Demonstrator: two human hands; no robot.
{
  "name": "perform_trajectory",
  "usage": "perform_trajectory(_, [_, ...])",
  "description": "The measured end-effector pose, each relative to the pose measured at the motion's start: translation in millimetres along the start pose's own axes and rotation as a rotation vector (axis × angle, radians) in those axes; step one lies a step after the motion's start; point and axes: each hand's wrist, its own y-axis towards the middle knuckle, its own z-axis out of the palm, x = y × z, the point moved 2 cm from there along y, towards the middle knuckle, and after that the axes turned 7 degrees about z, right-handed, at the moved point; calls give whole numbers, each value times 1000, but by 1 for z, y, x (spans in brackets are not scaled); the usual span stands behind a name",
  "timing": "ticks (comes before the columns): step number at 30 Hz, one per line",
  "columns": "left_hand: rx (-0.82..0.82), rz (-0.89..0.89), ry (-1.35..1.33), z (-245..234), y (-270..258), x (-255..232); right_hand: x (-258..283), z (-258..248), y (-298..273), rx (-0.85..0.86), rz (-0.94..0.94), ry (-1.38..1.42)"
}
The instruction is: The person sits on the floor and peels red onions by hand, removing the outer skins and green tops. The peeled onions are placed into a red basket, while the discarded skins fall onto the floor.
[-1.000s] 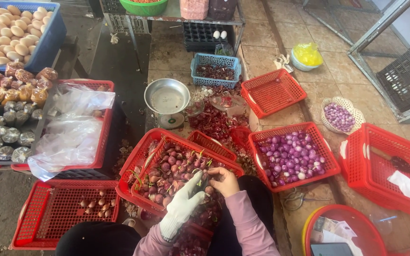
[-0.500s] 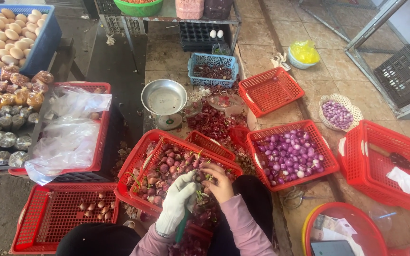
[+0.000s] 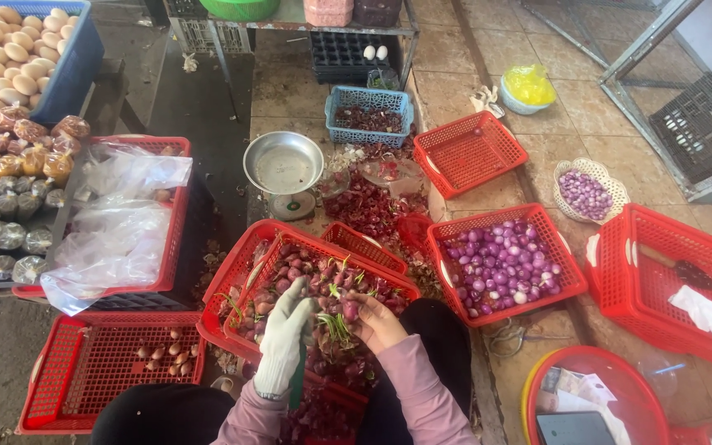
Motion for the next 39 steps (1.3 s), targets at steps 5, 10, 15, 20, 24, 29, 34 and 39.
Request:
perform_trajectory(5, [415,115,178,18,-11,20,-4,-4,9,-43,-88,59])
perform_trajectory(10, [284,263,512,29,-5,51,-5,7,0,-97,-123,95])
perform_trajectory(15, [132,83,-97,26,-4,43,0,14,-3,73,-154,80])
perform_trajectory(20, [25,-92,-512,12,7,53,13,34,-16,-24,-64,36])
perform_trajectory(24, [609,-48,-855,11,-1,43,10,25,-12,-7,-103,15])
perform_trajectory(29, [584,-49,-384,23,-11,25,1,9,-1,-29,-92,-28])
perform_trajectory(34, [345,-8,4,27,-8,32,-11,-2,6,-170,-165,-15])
perform_trajectory(39, [195,-66,-467,25,-8,37,-12,9,4,-55,-190,-242])
